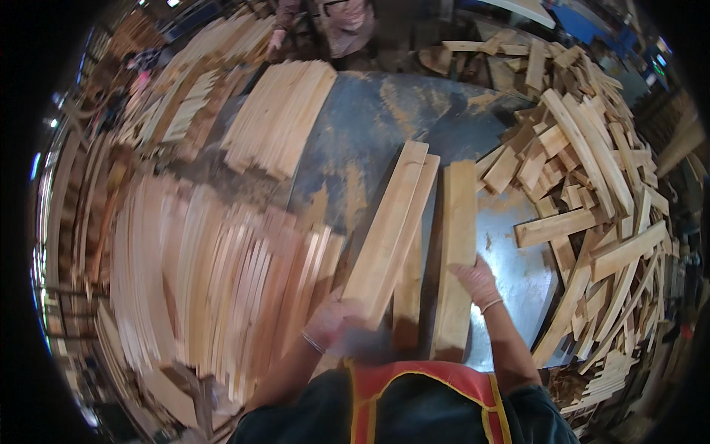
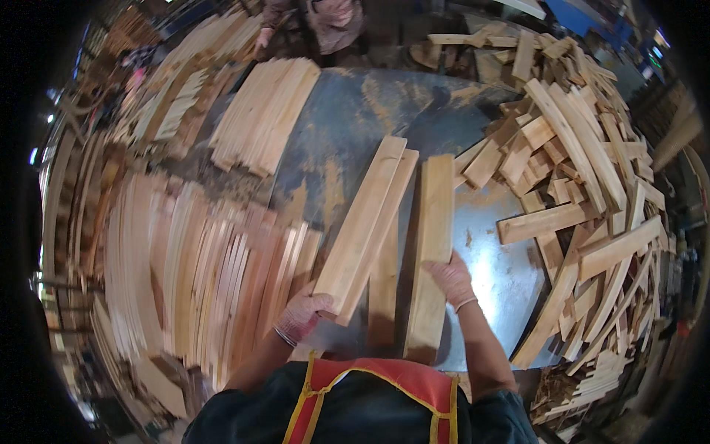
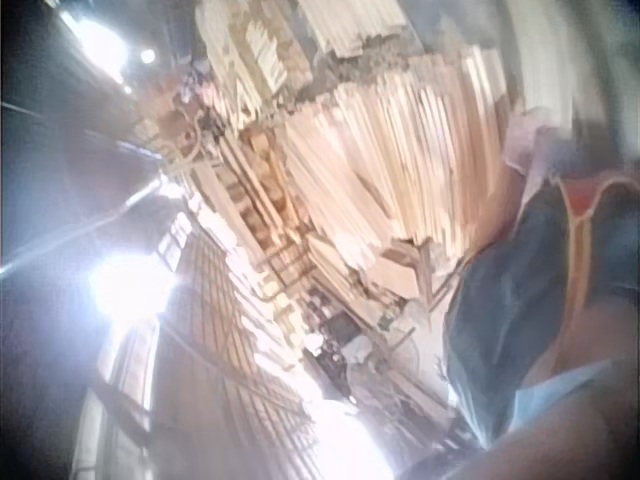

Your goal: The person sorts and stacks wooden planks in a workshop environment. They pick up individual pieces from a large pile, inspect them, and place them into organized stacks on a metal table. The process involves repetitive picking, turning, and stacking of the wood.

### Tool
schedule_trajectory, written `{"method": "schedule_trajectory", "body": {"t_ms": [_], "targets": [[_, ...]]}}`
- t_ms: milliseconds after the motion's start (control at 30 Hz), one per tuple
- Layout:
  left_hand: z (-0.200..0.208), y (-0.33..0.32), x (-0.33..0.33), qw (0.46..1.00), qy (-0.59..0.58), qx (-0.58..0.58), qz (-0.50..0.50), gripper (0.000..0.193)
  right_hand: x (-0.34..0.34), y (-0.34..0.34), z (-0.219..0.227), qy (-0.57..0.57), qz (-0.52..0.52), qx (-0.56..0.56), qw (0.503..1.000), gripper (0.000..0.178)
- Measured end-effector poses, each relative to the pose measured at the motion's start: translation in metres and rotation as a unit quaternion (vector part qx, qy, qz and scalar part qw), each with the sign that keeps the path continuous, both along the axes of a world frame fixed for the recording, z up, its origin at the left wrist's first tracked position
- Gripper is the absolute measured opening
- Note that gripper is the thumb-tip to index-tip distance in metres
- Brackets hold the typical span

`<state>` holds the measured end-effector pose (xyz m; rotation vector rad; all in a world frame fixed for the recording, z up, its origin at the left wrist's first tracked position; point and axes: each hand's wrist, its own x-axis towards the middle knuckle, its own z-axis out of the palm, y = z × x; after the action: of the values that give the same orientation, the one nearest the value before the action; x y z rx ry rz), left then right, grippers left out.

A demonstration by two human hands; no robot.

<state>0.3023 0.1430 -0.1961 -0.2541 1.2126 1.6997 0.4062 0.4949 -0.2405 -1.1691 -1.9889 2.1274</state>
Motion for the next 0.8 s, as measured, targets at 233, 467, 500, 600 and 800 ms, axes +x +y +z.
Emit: {"method": "schedule_trajectory", "body": {"t_ms": [233, 467, 500, 600, 800], "targets": [[-0.001, -0.063, 0.133, 0.631, 0.596, -0.444, -0.224, 0.044, 0.015, -0.089, -0.016, 0.086, 0.003, -0.078, 0.993, 0.063], [-0.065, -0.117, 0.245, 0.598, 0.596, -0.403, -0.353, 0.073, 0.018, -0.220, -0.009, 0.042, 0.102, 0.195, 0.975, 0.109], [-0.068, -0.131, 0.244, 0.583, 0.631, -0.361, -0.363, 0.075, 0.016, -0.227, -0.013, 0.006, 0.102, 0.234, 0.967, 0.109], [-0.004, -0.139, 0.169, 0.462, 0.711, -0.388, -0.361, 0.075, 0.013, -0.230, 0.008, -0.012, 0.092, 0.309, 0.947, 0.100], [-0.059, -0.244, 0.126, 0.423, 0.650, -0.558, -0.297, 0.078, 0.016, -0.277, 0.049, -0.063, 0.139, 0.337, 0.929, 0.089]]}}
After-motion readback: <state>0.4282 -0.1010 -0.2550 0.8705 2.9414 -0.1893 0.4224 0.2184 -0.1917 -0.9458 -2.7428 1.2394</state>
